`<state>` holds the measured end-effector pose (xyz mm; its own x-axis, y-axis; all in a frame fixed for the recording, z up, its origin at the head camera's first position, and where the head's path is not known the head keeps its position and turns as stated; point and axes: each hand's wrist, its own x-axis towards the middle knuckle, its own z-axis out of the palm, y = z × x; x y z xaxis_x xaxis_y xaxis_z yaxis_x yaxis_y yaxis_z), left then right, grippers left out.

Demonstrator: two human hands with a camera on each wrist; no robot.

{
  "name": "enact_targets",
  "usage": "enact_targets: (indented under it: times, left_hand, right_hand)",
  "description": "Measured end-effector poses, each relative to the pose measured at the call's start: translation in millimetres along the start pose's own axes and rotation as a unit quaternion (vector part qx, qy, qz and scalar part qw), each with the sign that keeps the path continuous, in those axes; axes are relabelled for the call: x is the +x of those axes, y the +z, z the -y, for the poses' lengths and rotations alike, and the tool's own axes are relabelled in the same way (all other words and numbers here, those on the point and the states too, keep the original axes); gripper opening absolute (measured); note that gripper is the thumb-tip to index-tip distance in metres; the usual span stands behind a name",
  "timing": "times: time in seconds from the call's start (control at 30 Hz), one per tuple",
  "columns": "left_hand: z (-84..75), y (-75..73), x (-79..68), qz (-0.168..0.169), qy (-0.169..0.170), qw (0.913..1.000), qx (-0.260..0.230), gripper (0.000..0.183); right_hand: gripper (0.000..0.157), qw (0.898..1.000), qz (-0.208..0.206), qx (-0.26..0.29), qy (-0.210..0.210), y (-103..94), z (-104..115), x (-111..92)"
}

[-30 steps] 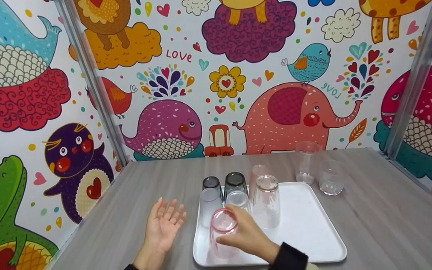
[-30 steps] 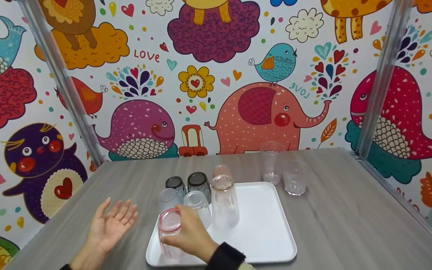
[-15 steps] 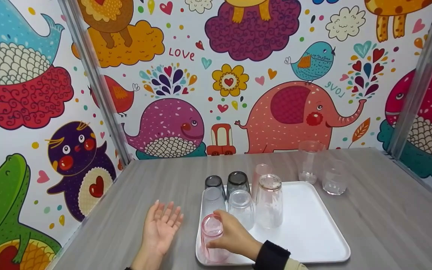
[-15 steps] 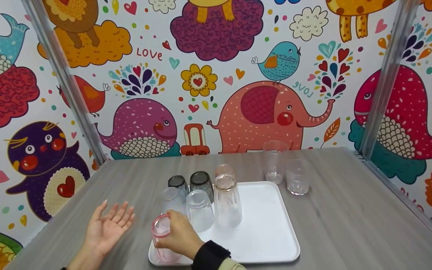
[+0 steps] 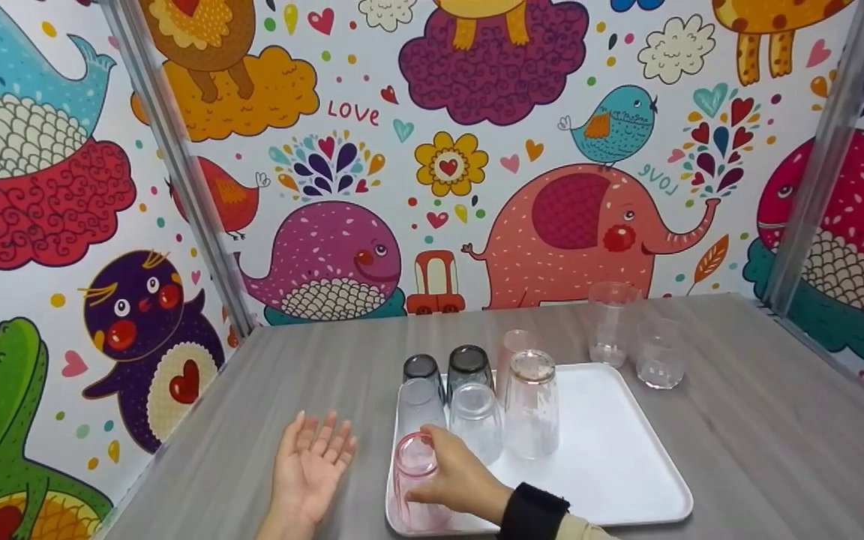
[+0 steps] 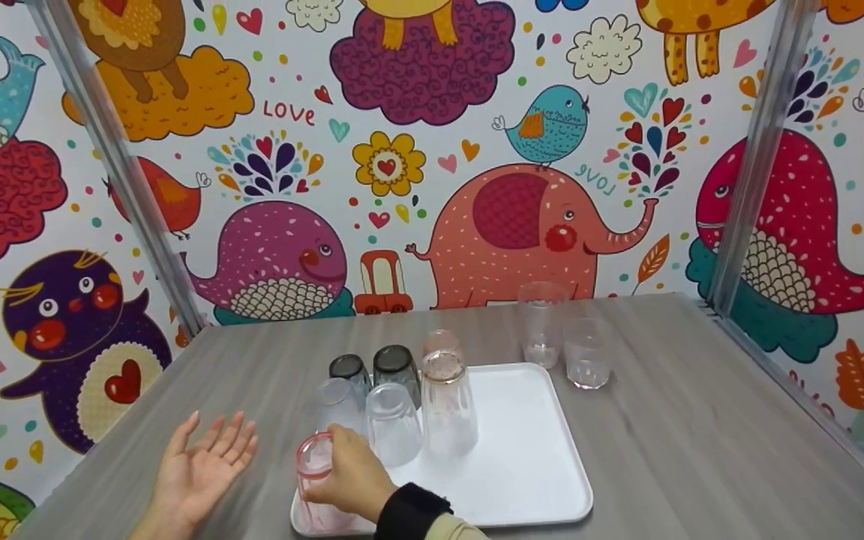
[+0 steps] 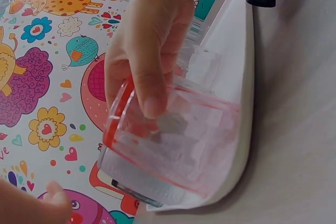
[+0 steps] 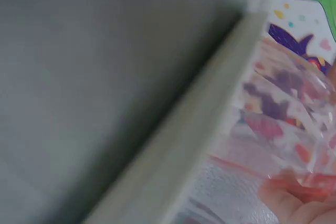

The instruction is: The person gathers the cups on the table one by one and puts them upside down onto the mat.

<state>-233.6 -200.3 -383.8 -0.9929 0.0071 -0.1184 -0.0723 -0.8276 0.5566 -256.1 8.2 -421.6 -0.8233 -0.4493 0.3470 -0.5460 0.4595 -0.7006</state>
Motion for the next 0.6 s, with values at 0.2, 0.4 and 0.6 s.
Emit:
enact_targets:
  times: [0.2, 0.4, 0.6]
  left_hand:
    - [-0.7, 6.3, 1.9, 0.022, -0.023, 0.9993, -0.021, 0.027]
    - [-19.4, 2.3, -2.3, 0.046, -0.085, 0.9935, -0.06, 0.022]
    - [-32.4, -7.3, 4.6, 0.129, -0.21, 0.9691, 0.019, 0.031]
  right_hand:
    - [0.086, 0.997, -0.049, -0.009, -0.066, -39.3, -8, -10]
    - [0.057, 0.965, -0.221, -0.027, -0.14, -156.9, -40, -16]
    - [0.054, 0.948, -0.296, -0.115, -0.04, -273.6, -122, -46]
